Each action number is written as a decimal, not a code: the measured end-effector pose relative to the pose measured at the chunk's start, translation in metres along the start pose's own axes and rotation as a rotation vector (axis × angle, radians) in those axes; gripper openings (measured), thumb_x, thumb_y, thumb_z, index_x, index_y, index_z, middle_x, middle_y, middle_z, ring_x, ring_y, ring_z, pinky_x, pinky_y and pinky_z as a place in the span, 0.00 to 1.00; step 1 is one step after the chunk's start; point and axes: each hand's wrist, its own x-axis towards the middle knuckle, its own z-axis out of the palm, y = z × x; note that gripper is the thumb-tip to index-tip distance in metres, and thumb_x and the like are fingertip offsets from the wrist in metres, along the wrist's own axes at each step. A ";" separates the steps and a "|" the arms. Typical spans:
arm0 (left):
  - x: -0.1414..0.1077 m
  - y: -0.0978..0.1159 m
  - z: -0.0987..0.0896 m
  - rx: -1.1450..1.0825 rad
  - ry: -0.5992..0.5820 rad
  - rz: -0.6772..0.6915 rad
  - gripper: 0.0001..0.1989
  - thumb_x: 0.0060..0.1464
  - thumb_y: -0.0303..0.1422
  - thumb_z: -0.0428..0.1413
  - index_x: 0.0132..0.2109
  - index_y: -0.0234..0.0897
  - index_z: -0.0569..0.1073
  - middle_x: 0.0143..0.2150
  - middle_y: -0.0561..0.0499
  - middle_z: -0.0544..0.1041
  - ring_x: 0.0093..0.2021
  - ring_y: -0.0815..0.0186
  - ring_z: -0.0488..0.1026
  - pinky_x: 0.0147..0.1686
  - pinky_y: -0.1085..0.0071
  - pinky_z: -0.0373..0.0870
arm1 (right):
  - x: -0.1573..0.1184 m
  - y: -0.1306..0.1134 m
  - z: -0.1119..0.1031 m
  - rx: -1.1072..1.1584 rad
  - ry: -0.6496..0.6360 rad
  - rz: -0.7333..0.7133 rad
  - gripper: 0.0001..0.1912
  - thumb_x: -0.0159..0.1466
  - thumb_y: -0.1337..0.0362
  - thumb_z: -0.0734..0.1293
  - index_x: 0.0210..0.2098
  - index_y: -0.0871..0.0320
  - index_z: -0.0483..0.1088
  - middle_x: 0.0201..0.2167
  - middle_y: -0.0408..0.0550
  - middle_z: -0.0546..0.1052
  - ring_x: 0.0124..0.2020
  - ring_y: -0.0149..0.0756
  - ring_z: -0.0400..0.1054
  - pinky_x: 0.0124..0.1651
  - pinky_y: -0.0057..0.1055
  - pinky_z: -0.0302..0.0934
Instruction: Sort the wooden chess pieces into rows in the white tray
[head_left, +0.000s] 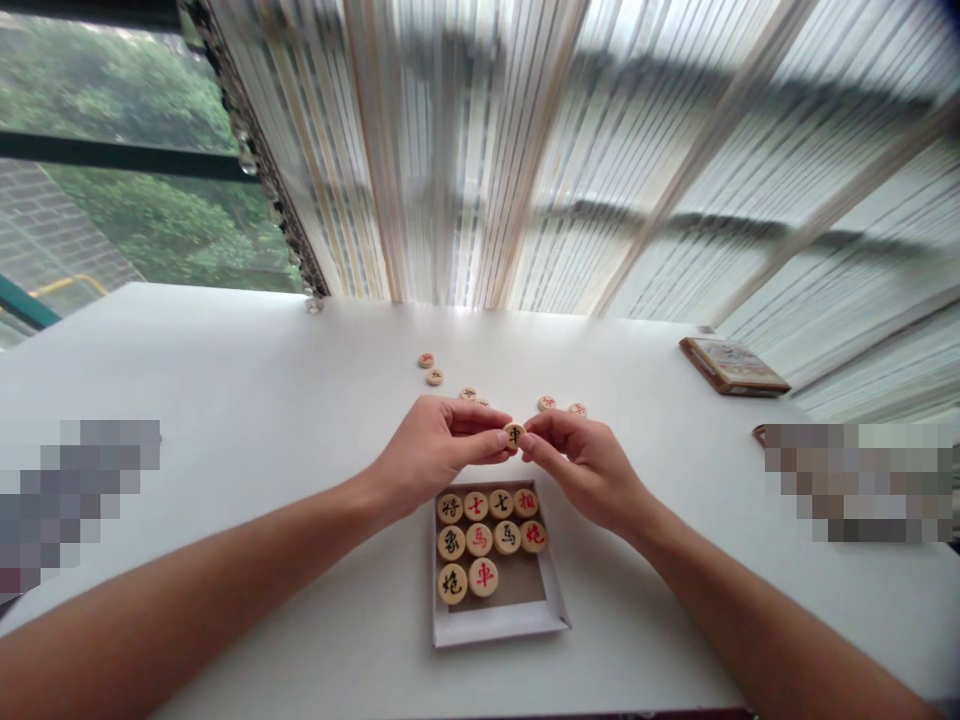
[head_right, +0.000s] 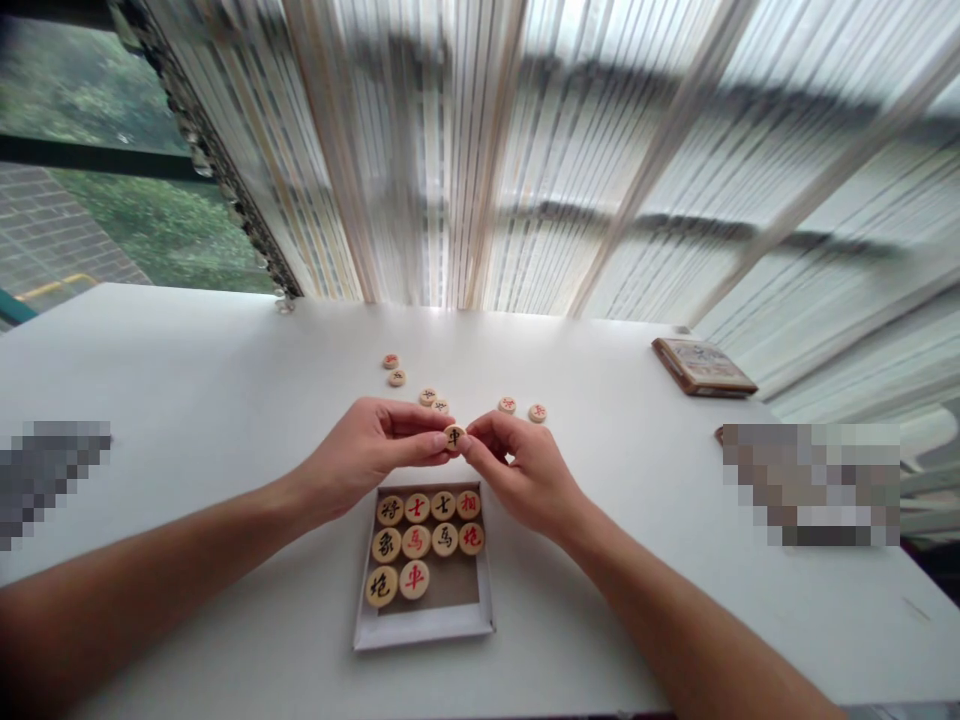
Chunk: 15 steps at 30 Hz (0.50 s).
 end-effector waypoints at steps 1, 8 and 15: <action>0.000 0.000 0.001 -0.009 -0.003 -0.015 0.21 0.46 0.37 0.78 0.45 0.31 0.87 0.42 0.40 0.89 0.44 0.56 0.87 0.56 0.57 0.83 | 0.000 -0.001 0.000 0.034 0.004 0.007 0.19 0.72 0.49 0.70 0.35 0.58 0.76 0.27 0.47 0.79 0.28 0.34 0.69 0.32 0.31 0.61; -0.003 0.000 -0.001 -0.072 -0.031 -0.068 0.17 0.49 0.36 0.77 0.44 0.33 0.88 0.39 0.43 0.88 0.41 0.60 0.86 0.53 0.61 0.85 | 0.000 -0.013 0.000 0.233 -0.006 0.071 0.21 0.68 0.45 0.75 0.33 0.58 0.76 0.25 0.45 0.78 0.25 0.31 0.67 0.28 0.28 0.62; -0.005 0.000 -0.003 -0.021 -0.054 0.009 0.13 0.52 0.36 0.75 0.44 0.36 0.89 0.40 0.45 0.89 0.42 0.59 0.87 0.51 0.62 0.86 | -0.006 -0.022 0.006 0.303 0.054 0.036 0.14 0.65 0.53 0.79 0.38 0.57 0.79 0.27 0.45 0.80 0.25 0.30 0.71 0.27 0.27 0.67</action>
